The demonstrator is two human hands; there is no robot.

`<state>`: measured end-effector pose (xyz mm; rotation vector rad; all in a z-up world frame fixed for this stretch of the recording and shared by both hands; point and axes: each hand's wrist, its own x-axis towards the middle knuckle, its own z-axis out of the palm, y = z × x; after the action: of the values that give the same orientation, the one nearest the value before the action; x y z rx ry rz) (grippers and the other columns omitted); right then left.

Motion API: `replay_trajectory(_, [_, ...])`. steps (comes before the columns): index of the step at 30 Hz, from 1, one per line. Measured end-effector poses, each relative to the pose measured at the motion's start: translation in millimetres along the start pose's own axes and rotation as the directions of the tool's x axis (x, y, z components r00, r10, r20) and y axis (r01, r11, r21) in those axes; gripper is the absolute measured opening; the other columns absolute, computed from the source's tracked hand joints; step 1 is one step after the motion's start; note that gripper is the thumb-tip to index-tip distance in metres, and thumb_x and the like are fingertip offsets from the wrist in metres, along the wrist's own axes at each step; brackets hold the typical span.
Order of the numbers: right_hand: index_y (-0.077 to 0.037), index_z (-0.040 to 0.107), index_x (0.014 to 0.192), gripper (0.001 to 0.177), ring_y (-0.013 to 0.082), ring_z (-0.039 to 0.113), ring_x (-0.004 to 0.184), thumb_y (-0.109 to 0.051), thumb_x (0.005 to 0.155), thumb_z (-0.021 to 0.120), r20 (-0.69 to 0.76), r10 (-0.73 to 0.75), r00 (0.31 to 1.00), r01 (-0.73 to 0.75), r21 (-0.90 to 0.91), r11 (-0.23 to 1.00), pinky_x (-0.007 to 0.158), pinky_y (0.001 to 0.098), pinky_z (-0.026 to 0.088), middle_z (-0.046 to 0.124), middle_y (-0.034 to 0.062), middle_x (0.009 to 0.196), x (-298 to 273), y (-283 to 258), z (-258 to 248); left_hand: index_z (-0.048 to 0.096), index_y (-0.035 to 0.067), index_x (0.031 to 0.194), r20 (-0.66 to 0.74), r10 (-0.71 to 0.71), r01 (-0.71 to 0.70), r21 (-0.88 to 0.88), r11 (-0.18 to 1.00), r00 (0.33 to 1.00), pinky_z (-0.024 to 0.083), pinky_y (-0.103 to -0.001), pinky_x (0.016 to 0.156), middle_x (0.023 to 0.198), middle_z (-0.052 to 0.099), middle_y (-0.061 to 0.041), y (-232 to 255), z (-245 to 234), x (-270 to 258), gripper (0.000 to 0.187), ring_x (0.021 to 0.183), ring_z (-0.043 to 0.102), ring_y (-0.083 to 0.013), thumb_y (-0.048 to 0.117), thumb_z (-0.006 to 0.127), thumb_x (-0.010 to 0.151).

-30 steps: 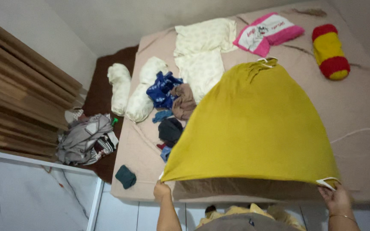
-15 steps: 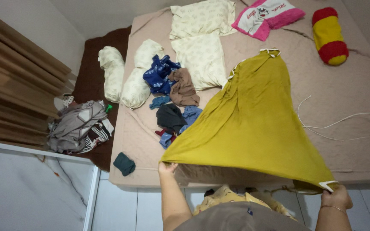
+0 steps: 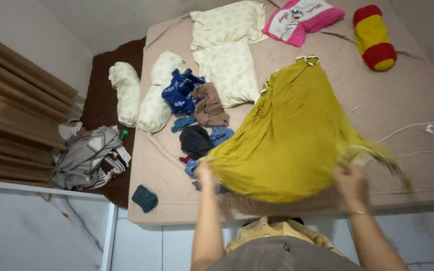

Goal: The person folds a yellow garment on a bed, moves several pillows to arrange them, and then wraps a white charging cable around its power adapter by hand.

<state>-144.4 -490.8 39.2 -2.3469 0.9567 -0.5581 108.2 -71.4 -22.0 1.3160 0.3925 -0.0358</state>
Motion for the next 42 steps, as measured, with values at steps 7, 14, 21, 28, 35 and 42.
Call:
replay_trajectory(7, [-0.004, 0.07, 0.078, 0.02, 0.0384, 0.055, 0.128, -0.018, 0.065, 0.078, 0.168, -0.86, 0.482, 0.85, 0.149, 0.505, 0.104, 0.0609, 0.045, 0.068, 0.0248, 0.117, -62, -128, 55, 0.076, 0.008, 0.108, 0.553, -0.223, -0.109, 0.504, 0.857, 0.803, 0.053, -0.037, 0.092, 0.117, 0.076, -0.02, -50, 167, -58, 0.034, 0.108, 0.069, -0.0318, 0.036, 0.076, 0.089])
replay_trajectory(14, [-0.004, 0.069, 0.124, 0.038, 0.0211, 0.069, 0.111, -0.018, 0.088, 0.067, 0.341, -0.378, 0.861, 0.099, 0.616, 0.781, 0.096, 0.0365, 0.054, 0.073, 0.0127, 0.124, -40, -91, 75, 0.075, 0.001, 0.099, 0.622, 0.278, -0.587, 0.369, 0.721, 0.732, 0.052, -0.04, 0.098, 0.117, 0.068, -0.02, -67, 157, -72, 0.025, 0.112, 0.066, -0.0342, 0.013, 0.078, 0.078])
replay_trajectory(21, [-0.005, 0.058, 0.127, 0.043, 0.0206, 0.063, 0.082, -0.03, 0.096, 0.072, 0.741, 0.117, 0.661, -0.607, 0.436, 0.665, 0.069, 0.0343, 0.052, 0.068, 0.01, 0.096, 18, -85, 112, 0.073, 0.001, 0.1, 0.812, 0.287, -0.761, 0.267, 0.591, 0.508, 0.052, -0.043, 0.102, 0.122, 0.067, -0.017, -53, 136, -141, 0.023, 0.117, 0.064, -0.035, 0.009, 0.078, 0.079])
replay_trajectory(28, [-0.001, 0.072, 0.112, 0.03, 0.0189, 0.065, 0.083, -0.025, 0.094, 0.072, 0.409, -0.017, 0.912, -0.157, 0.388, 0.908, 0.075, 0.031, 0.052, 0.073, 0.0078, 0.092, 24, -67, 122, 0.073, 0.001, 0.102, 0.724, 0.211, -0.647, 0.396, 0.652, 0.656, 0.05, -0.042, 0.096, 0.118, 0.065, -0.017, -39, 135, -148, 0.029, 0.112, 0.063, -0.0348, 0.006, 0.079, 0.074])
replay_trajectory(35, [-0.004, 0.06, 0.125, 0.027, 0.0163, 0.063, 0.1, -0.015, 0.1, 0.06, 0.357, 0.19, 0.915, -0.404, 0.81, 0.425, 0.081, 0.0295, 0.053, 0.066, 0.0085, 0.117, 47, -43, 85, 0.079, 0.005, 0.1, 0.508, 0.344, -0.535, 0.295, 0.792, 0.79, 0.05, -0.035, 0.101, 0.112, 0.071, -0.012, -34, 122, -122, 0.024, 0.112, 0.065, -0.0266, -0.003, 0.065, 0.081])
replay_trajectory(42, [-0.002, 0.059, 0.115, 0.021, 0.0184, 0.062, 0.085, -0.012, 0.098, 0.067, 0.3, 0.192, 0.934, -0.355, 0.738, 0.574, 0.069, 0.0356, 0.052, 0.066, 0.0106, 0.104, 56, -45, 33, 0.071, 0.008, 0.126, 0.19, -0.025, 0.011, 0.072, 0.997, 0.981, 0.043, -0.036, 0.075, 0.108, 0.07, -0.011, 10, 106, -95, 0.051, 0.085, 0.056, -0.0245, -0.012, 0.05, 0.084])
